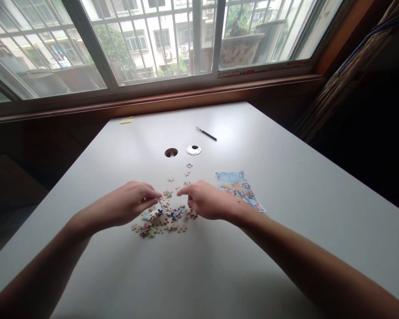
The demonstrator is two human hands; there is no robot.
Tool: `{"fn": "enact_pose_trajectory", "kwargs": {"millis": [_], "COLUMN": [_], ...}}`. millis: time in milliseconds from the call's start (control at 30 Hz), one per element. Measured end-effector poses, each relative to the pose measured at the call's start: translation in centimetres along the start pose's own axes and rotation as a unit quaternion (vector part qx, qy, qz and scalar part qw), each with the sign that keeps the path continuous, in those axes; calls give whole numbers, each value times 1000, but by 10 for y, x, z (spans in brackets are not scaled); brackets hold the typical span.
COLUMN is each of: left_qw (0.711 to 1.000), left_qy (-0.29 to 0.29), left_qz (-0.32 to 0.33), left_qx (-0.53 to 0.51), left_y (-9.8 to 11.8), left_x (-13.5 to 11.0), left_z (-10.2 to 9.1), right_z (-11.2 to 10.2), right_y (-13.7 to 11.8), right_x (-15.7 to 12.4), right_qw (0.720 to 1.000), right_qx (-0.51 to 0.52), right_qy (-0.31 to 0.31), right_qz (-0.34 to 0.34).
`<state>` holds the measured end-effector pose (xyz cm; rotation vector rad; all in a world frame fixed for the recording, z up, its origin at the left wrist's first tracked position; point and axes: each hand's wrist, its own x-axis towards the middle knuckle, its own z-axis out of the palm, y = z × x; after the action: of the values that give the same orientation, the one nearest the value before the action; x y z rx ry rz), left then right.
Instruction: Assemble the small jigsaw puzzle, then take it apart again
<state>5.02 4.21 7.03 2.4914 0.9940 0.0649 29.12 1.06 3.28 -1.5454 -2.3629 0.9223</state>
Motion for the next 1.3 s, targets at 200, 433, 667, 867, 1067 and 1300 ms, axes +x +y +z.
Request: {"fn": "enact_pose_trajectory", "kwargs": {"millis": [200, 433, 667, 867, 1067, 1300], "left_qw": [978, 993, 993, 970, 962, 954], "left_qy": [-152, -113, -9, 18, 18, -16], "left_qz": [-123, -33, 40, -48, -104, -74], "left_qx": [66, 27, -109, -237, -252, -290], "left_y": [-11, -6, -17, -23, -21, -30], "left_x": [-10, 5, 19, 13, 15, 16], "left_z": [1, 36, 23, 3, 2, 7], "right_z": [2, 34, 34, 19, 7, 8], "right_y": [18, 1, 2, 4, -3, 3], "right_x": [1, 6, 15, 14, 10, 10], "right_qw": [993, 995, 992, 982, 985, 991], "right_qx": [-111, -55, 11, 175, 160, 129], "right_qy": [40, 48, 104, 64, 54, 27], "right_qz": [29, -72, -66, 8, 30, 9]}}
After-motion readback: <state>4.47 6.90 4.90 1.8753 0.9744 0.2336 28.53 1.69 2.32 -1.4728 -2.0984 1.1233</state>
